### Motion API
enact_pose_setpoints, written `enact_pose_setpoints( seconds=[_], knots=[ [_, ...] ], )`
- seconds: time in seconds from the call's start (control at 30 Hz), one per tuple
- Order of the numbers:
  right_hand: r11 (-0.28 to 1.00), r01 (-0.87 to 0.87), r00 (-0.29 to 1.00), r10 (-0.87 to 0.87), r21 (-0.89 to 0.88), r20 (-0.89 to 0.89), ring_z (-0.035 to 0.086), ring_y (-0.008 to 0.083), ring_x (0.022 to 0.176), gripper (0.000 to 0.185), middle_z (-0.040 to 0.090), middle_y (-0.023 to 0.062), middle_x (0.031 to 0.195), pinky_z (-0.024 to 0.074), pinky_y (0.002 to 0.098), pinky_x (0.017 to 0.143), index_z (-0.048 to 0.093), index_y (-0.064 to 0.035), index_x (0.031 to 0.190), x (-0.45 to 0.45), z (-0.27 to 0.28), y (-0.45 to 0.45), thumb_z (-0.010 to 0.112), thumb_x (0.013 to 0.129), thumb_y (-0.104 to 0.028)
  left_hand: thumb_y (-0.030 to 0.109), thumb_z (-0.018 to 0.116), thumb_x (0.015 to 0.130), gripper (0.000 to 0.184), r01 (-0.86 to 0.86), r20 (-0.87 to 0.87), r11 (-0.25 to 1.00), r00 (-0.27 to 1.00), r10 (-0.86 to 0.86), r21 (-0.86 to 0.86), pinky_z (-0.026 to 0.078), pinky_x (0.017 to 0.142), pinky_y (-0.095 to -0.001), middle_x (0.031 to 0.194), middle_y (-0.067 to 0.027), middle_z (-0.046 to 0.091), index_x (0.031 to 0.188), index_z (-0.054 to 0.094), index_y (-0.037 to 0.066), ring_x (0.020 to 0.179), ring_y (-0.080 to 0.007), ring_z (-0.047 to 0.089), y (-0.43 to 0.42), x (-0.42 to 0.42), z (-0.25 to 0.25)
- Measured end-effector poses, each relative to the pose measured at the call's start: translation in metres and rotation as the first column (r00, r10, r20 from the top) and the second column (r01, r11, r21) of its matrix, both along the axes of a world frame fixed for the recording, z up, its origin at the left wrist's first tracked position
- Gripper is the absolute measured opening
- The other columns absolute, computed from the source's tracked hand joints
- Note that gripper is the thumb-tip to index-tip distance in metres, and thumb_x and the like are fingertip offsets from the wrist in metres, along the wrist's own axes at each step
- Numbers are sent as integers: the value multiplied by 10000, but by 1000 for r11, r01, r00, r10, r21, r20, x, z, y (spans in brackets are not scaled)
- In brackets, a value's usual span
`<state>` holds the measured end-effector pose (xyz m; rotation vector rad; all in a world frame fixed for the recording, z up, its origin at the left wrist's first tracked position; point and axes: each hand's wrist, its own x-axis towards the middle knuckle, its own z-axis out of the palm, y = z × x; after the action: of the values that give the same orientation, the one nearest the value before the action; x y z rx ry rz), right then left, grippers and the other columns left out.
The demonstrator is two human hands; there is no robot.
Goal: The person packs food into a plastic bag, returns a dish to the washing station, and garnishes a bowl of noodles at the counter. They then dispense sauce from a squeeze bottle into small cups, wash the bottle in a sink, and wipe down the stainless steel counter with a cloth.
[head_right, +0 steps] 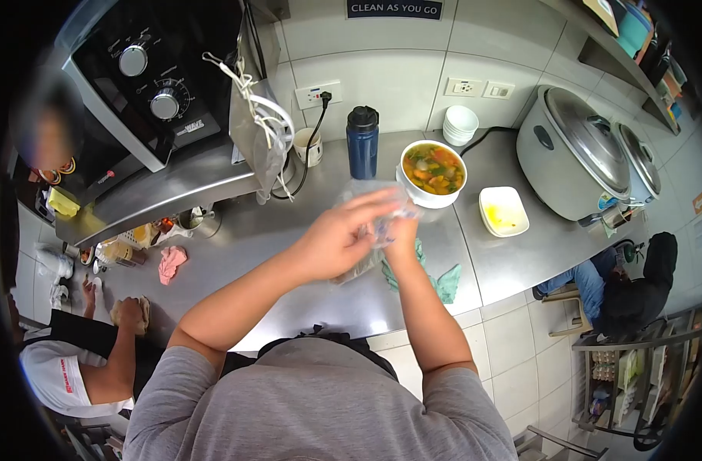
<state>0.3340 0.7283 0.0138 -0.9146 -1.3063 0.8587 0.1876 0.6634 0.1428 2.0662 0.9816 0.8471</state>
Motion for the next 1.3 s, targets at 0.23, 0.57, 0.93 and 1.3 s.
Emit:
enact_pose_setpoints(
  seconds=[0.23,0.57,0.93,1.3],
  knots=[
    [959,233,971,-240,164,21,527,88,573,99,580,7,726,384,251,452,609,-20,944,35,97,79,631,851,-43,-57,567,845,472,-181,156,981,969,190,-69,509,803,-284,1419,-105,446,1287,574,106,1047,-179,596,-41,-67,-12],
    [960,267,951,-249,81,-185,613,199,711,313,641,91,910,509,320,664,563,-17,1107,37,111,260,610,800,19,-67,566,849,396,-423,122,855,872,474,-300,514,779,-266,1262,-100,570,1213,612,82,967,-165,634,-98,-109,-44],
    [725,684,699,-683,-81,-211,587,241,1051,639,514,151,1274,485,343,900,410,-42,1362,172,21,148,694,789,-16,-52,566,869,352,-492,74,741,810,582,-457,504,776,-266,1184,-91,613,1193,622,72,966,-158,645,-111,-101,-76],
    [703,2,589,-575,-711,-568,583,414,1039,447,525,286,1166,510,478,927,354,71,1294,288,-133,66,511,931,-137,-76,539,876,356,-259,89,760,920,383,-596,503,828,-274,1200,-72,626,1207,601,38,980,-162,635,-89,-53,-91]
  ],
)
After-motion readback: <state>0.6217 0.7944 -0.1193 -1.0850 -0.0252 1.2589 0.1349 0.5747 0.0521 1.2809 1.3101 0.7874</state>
